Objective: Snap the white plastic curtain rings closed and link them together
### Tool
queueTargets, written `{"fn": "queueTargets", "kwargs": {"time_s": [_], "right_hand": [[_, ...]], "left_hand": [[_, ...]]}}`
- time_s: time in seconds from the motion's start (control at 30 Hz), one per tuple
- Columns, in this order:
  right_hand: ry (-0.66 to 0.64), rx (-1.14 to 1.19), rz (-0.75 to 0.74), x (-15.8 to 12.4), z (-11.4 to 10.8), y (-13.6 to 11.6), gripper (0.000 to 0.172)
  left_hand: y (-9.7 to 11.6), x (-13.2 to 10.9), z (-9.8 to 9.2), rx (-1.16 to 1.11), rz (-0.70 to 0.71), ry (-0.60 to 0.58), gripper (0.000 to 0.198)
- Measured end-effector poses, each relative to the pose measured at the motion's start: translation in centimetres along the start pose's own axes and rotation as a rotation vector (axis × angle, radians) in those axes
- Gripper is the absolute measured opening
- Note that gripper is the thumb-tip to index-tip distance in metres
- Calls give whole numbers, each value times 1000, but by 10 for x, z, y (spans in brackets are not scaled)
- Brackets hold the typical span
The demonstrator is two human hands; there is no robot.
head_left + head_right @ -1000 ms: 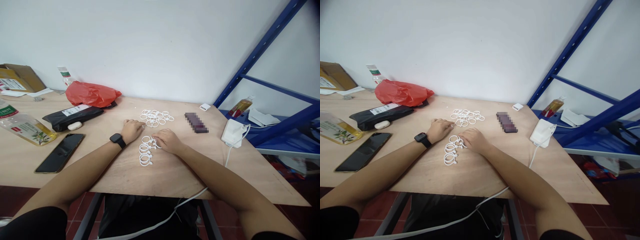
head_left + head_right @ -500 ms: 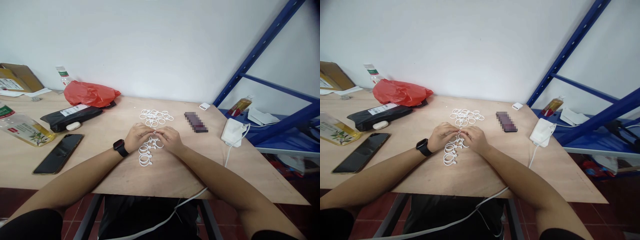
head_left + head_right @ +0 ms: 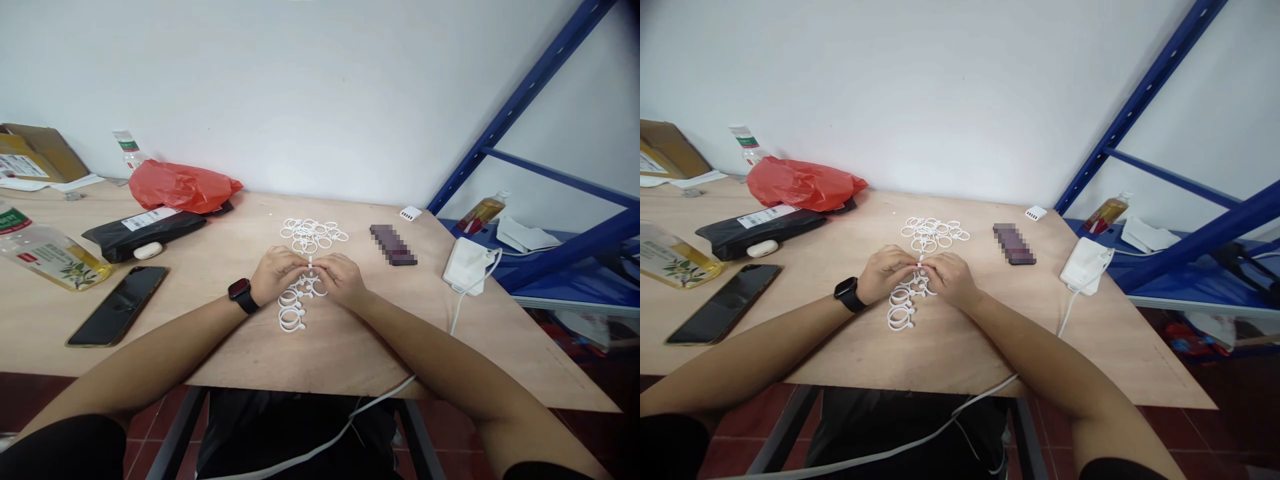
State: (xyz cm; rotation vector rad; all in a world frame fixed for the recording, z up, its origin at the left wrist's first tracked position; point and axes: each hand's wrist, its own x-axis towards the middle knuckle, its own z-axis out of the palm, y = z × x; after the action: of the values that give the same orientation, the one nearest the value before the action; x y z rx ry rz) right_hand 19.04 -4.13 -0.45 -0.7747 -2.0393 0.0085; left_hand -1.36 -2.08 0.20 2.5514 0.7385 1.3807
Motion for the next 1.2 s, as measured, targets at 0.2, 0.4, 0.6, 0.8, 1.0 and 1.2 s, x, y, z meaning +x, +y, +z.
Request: {"fn": "queueTargets", "kwargs": {"time_s": [0.2,0.4,0.6,0.8,1.0,1.2], "right_hand": [[11,-12,19,0,0,-2,18],[17,-29,82,0,2,-2,18],[6,-24,105,0,2,-5,22],[-3,29,190,1,2,-7,23],[-14,-50,352,3,-4,32,30],[-433,-337,453,-4,-2,55,47]], "left_hand": [[3,0,1,6,26,3,18],[1,0,5,31,40,28,15],[3,0,6,31,-8,-1,20],[6,3,4,55,-14,-20,16],[1,2,-6,134,16,-105,12],[-8,-1,-11,129,66,-285,13]]}}
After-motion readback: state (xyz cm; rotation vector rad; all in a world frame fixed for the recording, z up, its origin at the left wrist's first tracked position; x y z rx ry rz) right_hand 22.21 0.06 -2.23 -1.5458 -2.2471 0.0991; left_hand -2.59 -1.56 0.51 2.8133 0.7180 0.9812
